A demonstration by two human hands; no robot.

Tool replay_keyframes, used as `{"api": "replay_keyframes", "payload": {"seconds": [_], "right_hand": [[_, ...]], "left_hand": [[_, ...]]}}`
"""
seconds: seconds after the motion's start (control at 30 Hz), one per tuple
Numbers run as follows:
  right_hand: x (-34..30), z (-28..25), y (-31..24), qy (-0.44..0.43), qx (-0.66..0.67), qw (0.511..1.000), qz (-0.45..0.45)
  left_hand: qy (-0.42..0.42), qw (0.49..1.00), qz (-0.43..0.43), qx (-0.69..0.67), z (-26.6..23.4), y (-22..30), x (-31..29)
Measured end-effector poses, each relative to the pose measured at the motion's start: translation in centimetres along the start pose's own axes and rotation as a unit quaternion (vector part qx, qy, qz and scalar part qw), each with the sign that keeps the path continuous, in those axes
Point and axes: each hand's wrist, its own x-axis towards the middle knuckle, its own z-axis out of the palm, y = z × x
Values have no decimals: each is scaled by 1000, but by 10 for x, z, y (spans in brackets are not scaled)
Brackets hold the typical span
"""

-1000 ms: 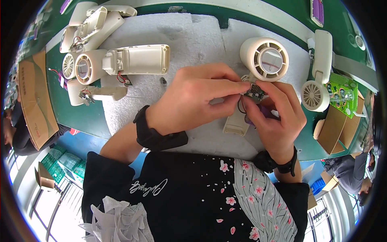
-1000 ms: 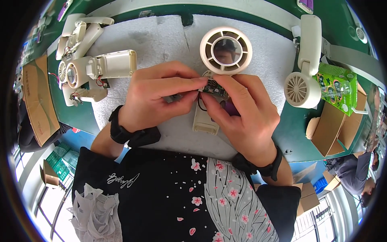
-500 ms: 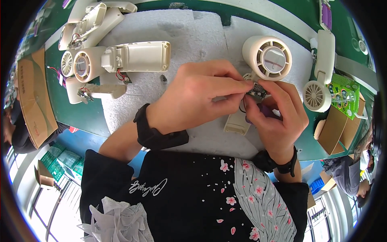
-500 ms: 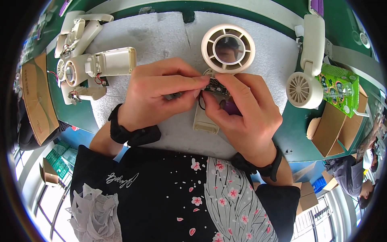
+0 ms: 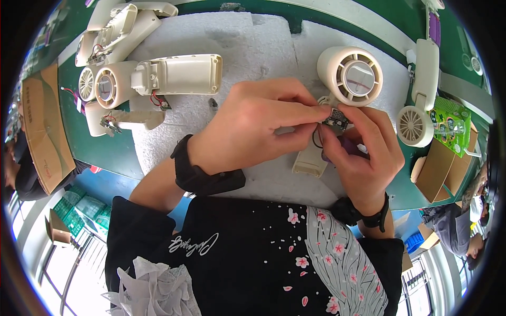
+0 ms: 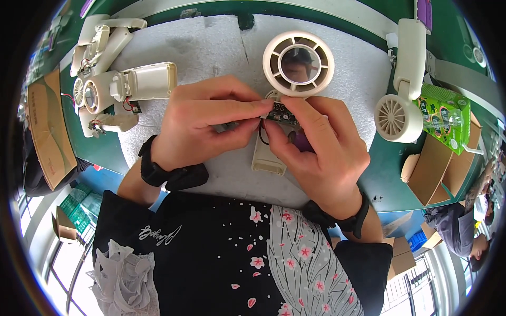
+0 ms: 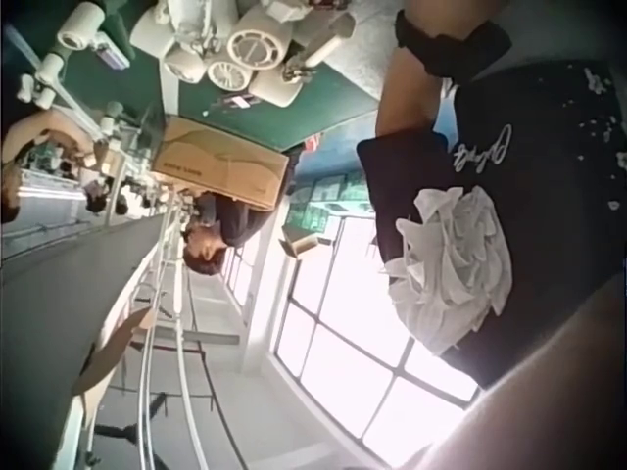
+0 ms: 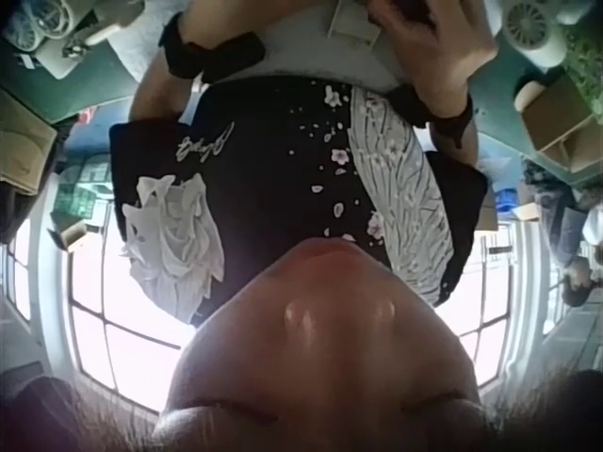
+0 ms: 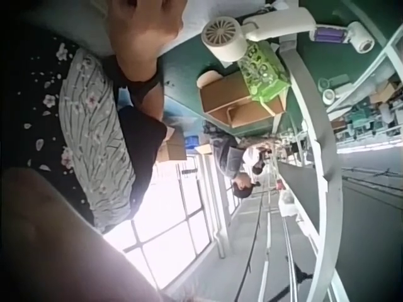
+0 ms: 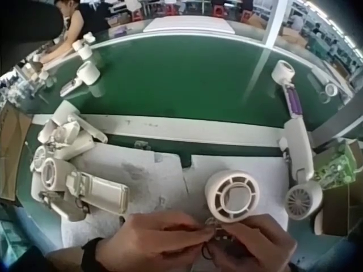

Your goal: The person connects a circuit board and battery pack into a fan housing, then sets it aside. After picking up a carton, the person repeats the process by connecting a battery and circuit board into a second fan housing.

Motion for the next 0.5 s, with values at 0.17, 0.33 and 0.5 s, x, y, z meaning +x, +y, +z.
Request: {"api": "replay_keyframes", "payload": {"seconds": [0.17,0.33,0.5], "right_hand": [[1,-1,1,-4,-7,1000,-3],[1,0,1,0,0,1000,0],[0,-1,-1,-4,-1,1000,4]], "left_hand": [[-2,1000,14,10,0,-1,2],[12,1000,8,8,1,-1,2],[10,1000,3,8,2,-1,1]]}}
